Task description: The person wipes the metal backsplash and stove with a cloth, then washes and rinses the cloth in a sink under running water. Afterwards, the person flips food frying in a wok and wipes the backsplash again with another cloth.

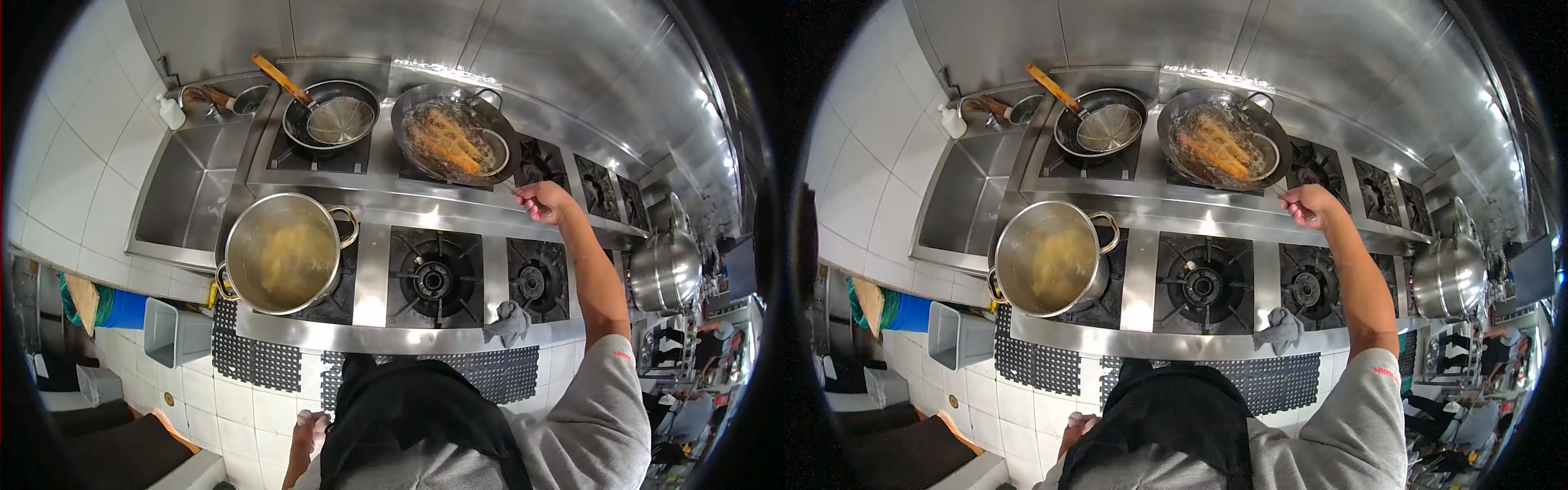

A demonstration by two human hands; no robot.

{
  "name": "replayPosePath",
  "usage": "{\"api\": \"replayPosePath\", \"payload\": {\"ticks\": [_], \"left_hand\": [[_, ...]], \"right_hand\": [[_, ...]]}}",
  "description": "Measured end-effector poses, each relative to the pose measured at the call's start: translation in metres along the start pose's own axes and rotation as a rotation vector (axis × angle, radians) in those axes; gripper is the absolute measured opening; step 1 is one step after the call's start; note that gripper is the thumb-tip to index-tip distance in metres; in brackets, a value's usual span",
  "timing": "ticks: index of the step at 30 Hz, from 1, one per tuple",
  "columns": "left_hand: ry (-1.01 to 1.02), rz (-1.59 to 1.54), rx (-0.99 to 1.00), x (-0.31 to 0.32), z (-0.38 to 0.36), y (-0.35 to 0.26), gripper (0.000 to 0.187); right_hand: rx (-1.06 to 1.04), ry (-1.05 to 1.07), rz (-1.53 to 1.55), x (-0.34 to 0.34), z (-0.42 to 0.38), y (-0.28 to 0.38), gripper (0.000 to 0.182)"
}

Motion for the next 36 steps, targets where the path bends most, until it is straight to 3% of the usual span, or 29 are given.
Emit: {"api": "replayPosePath", "payload": {"ticks": [6, 8, 11, 12, 14, 16, 18, 21, 27, 28, 29, 31, 34, 36], "left_hand": [[-0.111, 0.150, 0.139, 0.038, -0.011, -0.028, 0.029], [-0.262, 0.289, 0.076, 0.034, -0.006, -0.039, 0.026], [-0.274, 0.342, -0.038, 0.026, 0.008, -0.062, 0.027], [-0.175, 0.764, 0.029, 0.034, 0.011, -0.075, 0.028], [0.020, 0.561, 0.021, 0.009, 0.028, -0.072, 0.029], [-0.023, 0.107, -0.049, -0.024, 0.041, -0.060, 0.029], [-0.256, 0.444, -0.016, 0.007, 0.039, -0.079, 0.031], [-0.215, 0.433, 0.051, 0.038, 0.037, -0.081, 0.032], [-0.266, 0.428, 0.036, 0.129, -0.016, -0.048, 0.032], [-0.353, 0.490, 0.092, 0.088, -0.006, -0.022, 0.034], [-0.361, 0.518, 0.017, 0.126, -0.028, -0.019, 0.032], [-0.447, 0.620, -0.063, 0.059, -0.019, 0.032, 0.031], [-0.199, 0.567, 0.049, 0.026, -0.027, 0.085, 0.030], [-0.187, 0.449, 0.064, 0.083, -0.052, 0.092, 0.030]], "right_hand": [[0.072, 0.219, 0.257, 0.039, 0.012, -0.016, 0.015], [0.060, 0.244, 0.385, 0.061, 0.011, -0.022, 0.014], [0.042, 0.246, 0.527, 0.087, 0.014, -0.033, 0.016], [0.036, 0.226, 0.549, 0.097, 0.014, -0.034, 0.020], [0.027, 0.228, 0.608, 0.108, 0.019, -0.036, 0.023], [0.006, 0.190, 0.663, 0.117, 0.025, -0.034, 0.015], [-0.041, 0.234, 0.677, 0.122, 0.033, -0.043, 0.014], [-0.157, 0.175, 0.646, 0.142, 0.003, -0.047, 0.013], [-0.139, 0.217, 0.764, 0.125, 0.004, -0.049, 0.023], [-0.141, 0.239, 0.795, 0.125, -0.002, -0.045, 0.027], [-0.136, 0.256, 0.827, 0.119, -0.006, -0.046, 0.032], [-0.166, 0.383, 0.795, 0.103, 0.017, -0.065, 0.043], [-0.108, 0.470, 0.800, 0.093, -0.009, -0.090, 0.041], [-0.115, 0.514, 0.709, 0.084, -0.017, -0.124, 0.039]]}}
Point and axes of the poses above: each hand's wrist, its own z-axis towards the middle knuckle, its own x-axis out of the palm, y = z × x, the point moved 4 cm from there along z, towards the middle knuckle, and after that the axes turned 2 degrees about y, right-handed, at the moved point
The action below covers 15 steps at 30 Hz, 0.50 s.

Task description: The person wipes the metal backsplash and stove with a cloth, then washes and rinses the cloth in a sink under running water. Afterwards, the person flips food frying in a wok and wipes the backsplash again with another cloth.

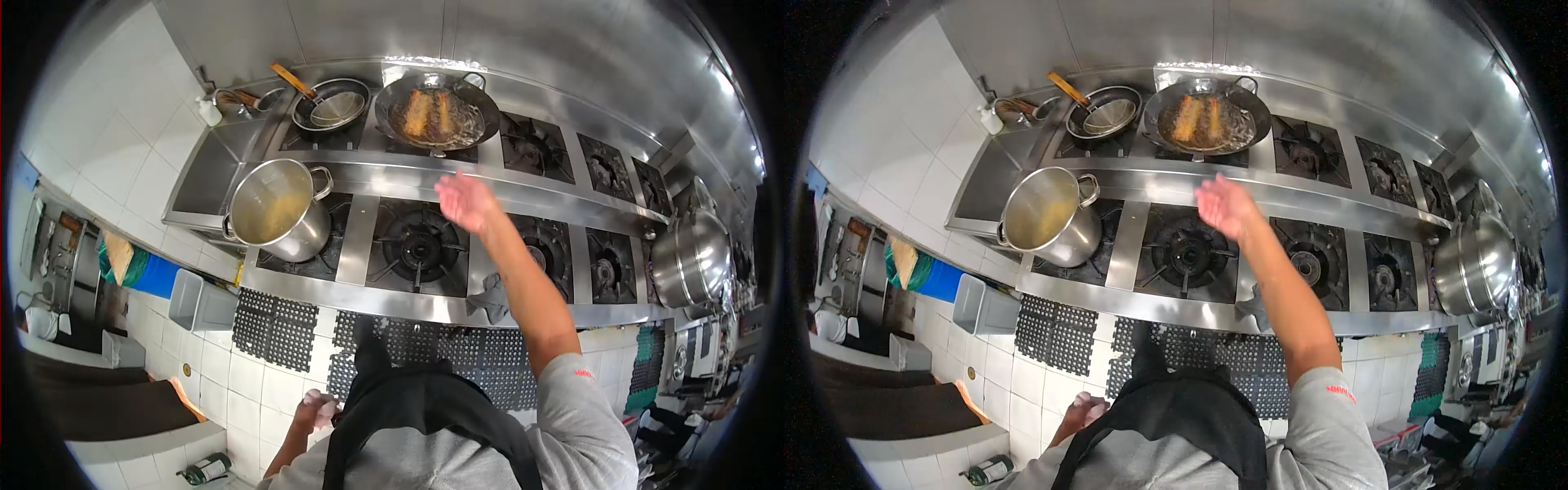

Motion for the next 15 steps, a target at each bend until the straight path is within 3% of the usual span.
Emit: {"api": "replayPosePath", "payload": {"ticks": [3, 5, 7, 10, 12, 15], "left_hand": [[0.139, 0.025, 0.047, 0.077, -0.016, -0.092, 0.028], [-0.032, 0.089, 0.171, 0.150, -0.037, -0.151, 0.029], [-0.064, 0.243, 0.128, 0.150, -0.011, -0.163, 0.031], [-0.041, 0.245, 0.149, 0.165, 0.011, -0.172, 0.035], [-0.057, 0.278, 0.114, 0.175, 0.012, -0.179, 0.033], [0.139, 0.092, 0.138, 0.165, 0.019, -0.169, 0.036]], "right_hand": [[0.209, 0.221, -0.322, -0.025, -0.044, -0.070, 0.037], [0.481, 0.202, -0.522, -0.037, -0.065, -0.115, 0.043], [0.421, 0.118, -0.543, -0.028, -0.058, -0.121, 0.046], [0.150, 0.084, -0.083, -0.007, 0.004, -0.078, 0.049], [0.016, -0.037, 0.053, 0.031, 0.022, -0.031, 0.057], [-0.040, -0.140, 0.342, 0.065, 0.054, 0.016, 0.046]]}}
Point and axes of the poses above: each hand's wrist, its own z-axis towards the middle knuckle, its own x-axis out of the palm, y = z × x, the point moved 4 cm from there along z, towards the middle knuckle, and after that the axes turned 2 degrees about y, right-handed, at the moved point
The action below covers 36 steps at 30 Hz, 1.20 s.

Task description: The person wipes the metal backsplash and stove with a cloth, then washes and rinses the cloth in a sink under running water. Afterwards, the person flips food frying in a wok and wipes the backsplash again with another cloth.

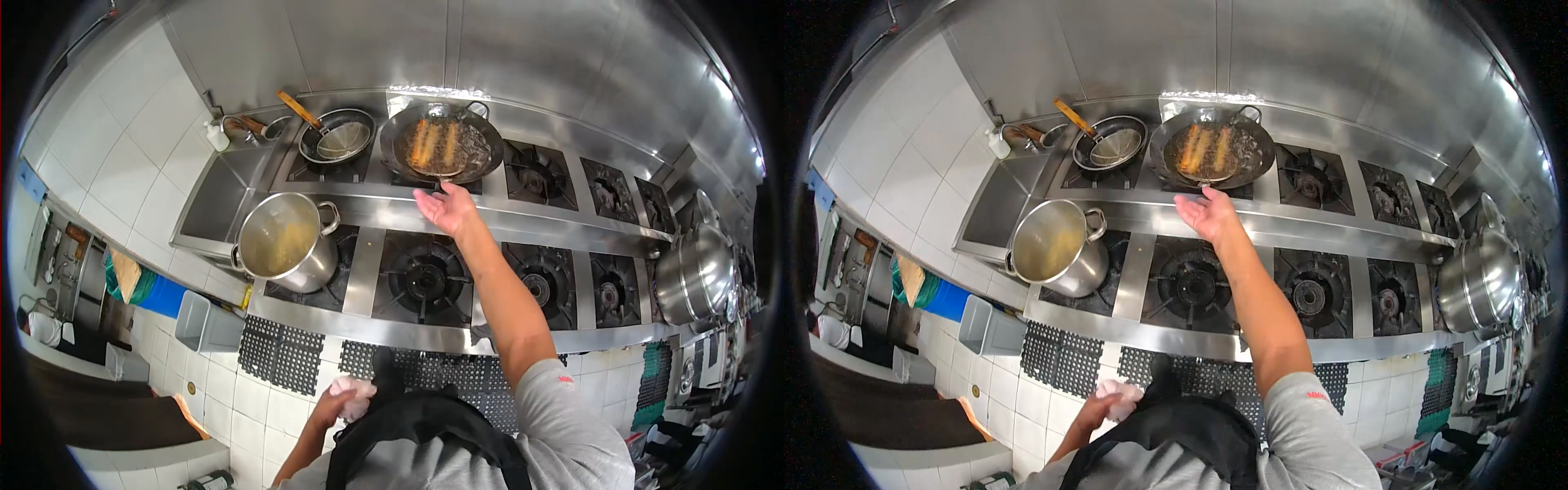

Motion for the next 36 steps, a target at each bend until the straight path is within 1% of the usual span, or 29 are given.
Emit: {"api": "replayPosePath", "payload": {"ticks": [1, 2, 3, 4, 5, 6, 7, 8, 9, 10, 11, 12, 14, 15, 18, 21, 23, 25, 26, 28, 29, 31, 32, 33, 36], "left_hand": [[-0.005, 0.015, -0.035, -0.008, -0.003, 0.002, 0.039], [-0.017, 0.007, -0.024, -0.017, -0.006, 0.001, 0.040], [-0.034, -0.007, -0.071, -0.030, -0.006, 0.002, 0.038], [-0.050, -0.021, -0.120, -0.045, -0.006, 0.005, 0.036], [-0.110, -0.123, -0.090, -0.064, -0.006, 0.011, 0.035], [-0.170, -0.222, -0.064, -0.086, -0.006, 0.021, 0.034], [-0.169, -0.276, -0.119, -0.108, -0.005, 0.030, 0.034], [-0.169, -0.217, -0.064, -0.134, 0.001, 0.041, 0.033], [-0.198, -0.178, -0.110, -0.150, 0.003, 0.041, 0.033], [-0.229, -0.137, -0.159, -0.167, 0.003, 0.041, 0.033], [-0.203, -0.132, -0.162, -0.187, 0.008, 0.048, 0.033], [-0.228, -0.159, -0.170, -0.204, 0.011, 0.055, 0.033], [-0.275, -0.206, -0.185, -0.233, 0.018, 0.065, 0.035], [-0.259, -0.262, -0.208, -0.242, 0.023, 0.072, 0.036], [-0.273, -0.327, -0.240, -0.234, 0.031, 0.061, 0.034], [-0.209, -0.286, -0.294, -0.225, 0.038, 0.054, 0.033], [0.062, -0.403, -0.177, -0.228, 0.051, 0.064, 0.034], [0.157, -0.505, -0.159, -0.247, 0.060, 0.089, 0.037], [0.206, -0.556, -0.153, -0.250, 0.062, 0.092, 0.038], [0.152, -0.591, -0.188, -0.255, 0.064, 0.104, 0.037], [0.130, -0.587, -0.206, -0.259, 0.065, 0.109, 0.036], [0.060, -0.556, -0.278, -0.266, 0.066, 0.110, 0.033], [-0.067, -0.333, -0.258, -0.270, 0.061, 0.109, 0.032], [-0.195, -0.105, -0.268, -0.260, 0.052, 0.089, 0.031], [-0.201, -0.163, -0.350, -0.278, 0.049, 0.093, 0.033]], "right_hand": [[0.040, 0.063, 0.042, -0.002, 0.030, 0.015, 0.043], [0.082, 0.122, 0.080, -0.023, 0.073, 0.038, 0.040], [0.124, 0.177, 0.118, -0.034, 0.099, 0.048, 0.037], [0.057, 0.070, 0.097, -0.025, 0.083, 0.051, 0.034], [-0.011, -0.037, 0.075, -0.003, 0.043, 0.053, 0.031], [-0.082, -0.145, 0.056, 0.008, 0.018, 0.052, 0.029], [-0.082, -0.147, -0.027, 0.005, 0.020, 0.054, 0.027], [-0.081, -0.145, -0.113, -0.001, 0.023, 0.063, 0.025], [-0.078, -0.143, -0.198, -0.005, 0.026, 0.074, 0.024], [-0.021, -0.119, -0.242, -0.011, 0.035, 0.086, 0.023], [0.040, -0.097, -0.281, -0.021, 0.045, 0.099, 0.021], [0.102, -0.075, -0.315, -0.026, 0.052, 0.102, 0.020], [0.050, -0.189, -0.459, -0.008, 0.031, 0.101, 0.017], [0.024, -0.247, -0.510, -0.006, 0.026, 0.108, 0.016], [-0.042, -0.397, -0.691, 0.004, 0.014, 0.126, 0.015], [-0.146, -0.517, -0.870, 0.015, 0.015, 0.134, 0.019], [-0.303, -0.504, -0.846, 0.012, 0.026, 0.128, 0.018], [-0.499, -0.469, -0.808, 0.003, 0.037, 0.116, 0.016], [-0.560, -0.461, -0.815, 0.015, 0.030, 0.099, 0.016], [-0.683, -0.444, -0.825, 0.039, 0.017, 0.069, 0.016], [-0.668, -0.447, -0.799, 0.039, 0.019, 0.061, 0.006], [-0.645, -0.414, -0.777, 0.043, 0.024, 0.044, 0.008], [-0.635, -0.397, -0.765, 0.046, 0.026, 0.035, 0.009], [-0.621, -0.394, -0.816, 0.053, 0.025, 0.023, 0.013], [-0.555, -0.441, -0.689, 0.059, 0.035, -0.005, 0.015]]}}
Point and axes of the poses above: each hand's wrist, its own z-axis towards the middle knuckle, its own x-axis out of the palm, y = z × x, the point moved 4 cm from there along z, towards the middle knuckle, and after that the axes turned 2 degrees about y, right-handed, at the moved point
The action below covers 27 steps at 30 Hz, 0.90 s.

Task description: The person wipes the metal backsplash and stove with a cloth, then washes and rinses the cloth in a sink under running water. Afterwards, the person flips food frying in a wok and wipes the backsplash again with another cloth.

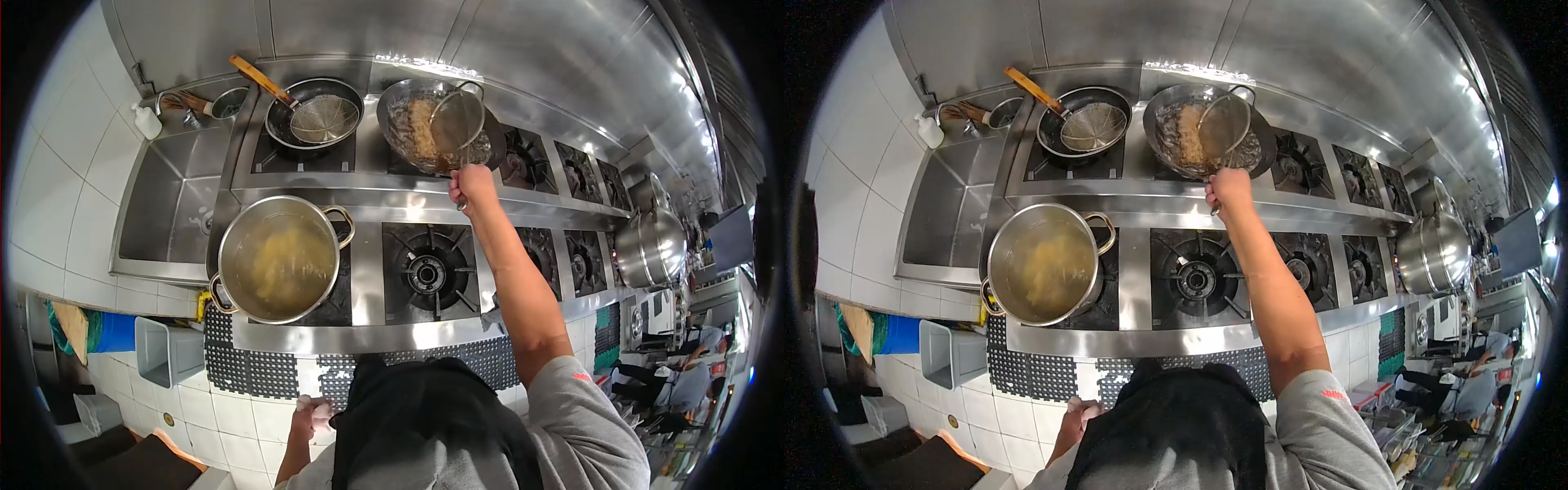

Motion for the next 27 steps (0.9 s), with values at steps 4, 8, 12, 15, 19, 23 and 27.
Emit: {"api": "replayPosePath", "payload": {"ticks": [4, 8, 12, 15, 19, 23, 27], "left_hand": [[-0.068, -0.044, -0.064, -0.012, 0.016, 0.012, 0.033], [-0.150, -0.092, -0.015, -0.007, 0.018, 0.017, 0.031], [-0.175, 0.110, 0.038, 0.035, -0.006, -0.012, 0.028], [-0.039, -0.037, 0.009, 0.003, 0.044, 0.036, 0.030], [-0.097, -0.036, 0.095, 0.034, 0.005, -0.009, 0.034], [-0.091, 0.038, 0.055, 0.031, 0.010, -0.006, 0.035], [-0.232, 0.260, -0.022, 0.052, -0.031, -0.045, 0.034]], "right_hand": [[0.003, -0.004, -0.084, 0.021, -0.011, -0.022, 0.015], [-0.075, -0.022, -0.489, 0.022, 0.015, -0.062, 0.012], [-0.179, -0.015, -0.656, 0.020, 0.067, -0.087, 0.015], [-0.196, -0.032, -0.404, 0.012, 0.101, -0.103, 0.015], [-0.179, -0.082, -0.607, 0.008, 0.037, -0.076, 0.011], [-0.251, -0.060, -0.605, -0.001, 0.034, -0.079, 0.009], [-0.357, 0.159, -0.799, -0.027, 0.090, -0.104, 0.009]]}}
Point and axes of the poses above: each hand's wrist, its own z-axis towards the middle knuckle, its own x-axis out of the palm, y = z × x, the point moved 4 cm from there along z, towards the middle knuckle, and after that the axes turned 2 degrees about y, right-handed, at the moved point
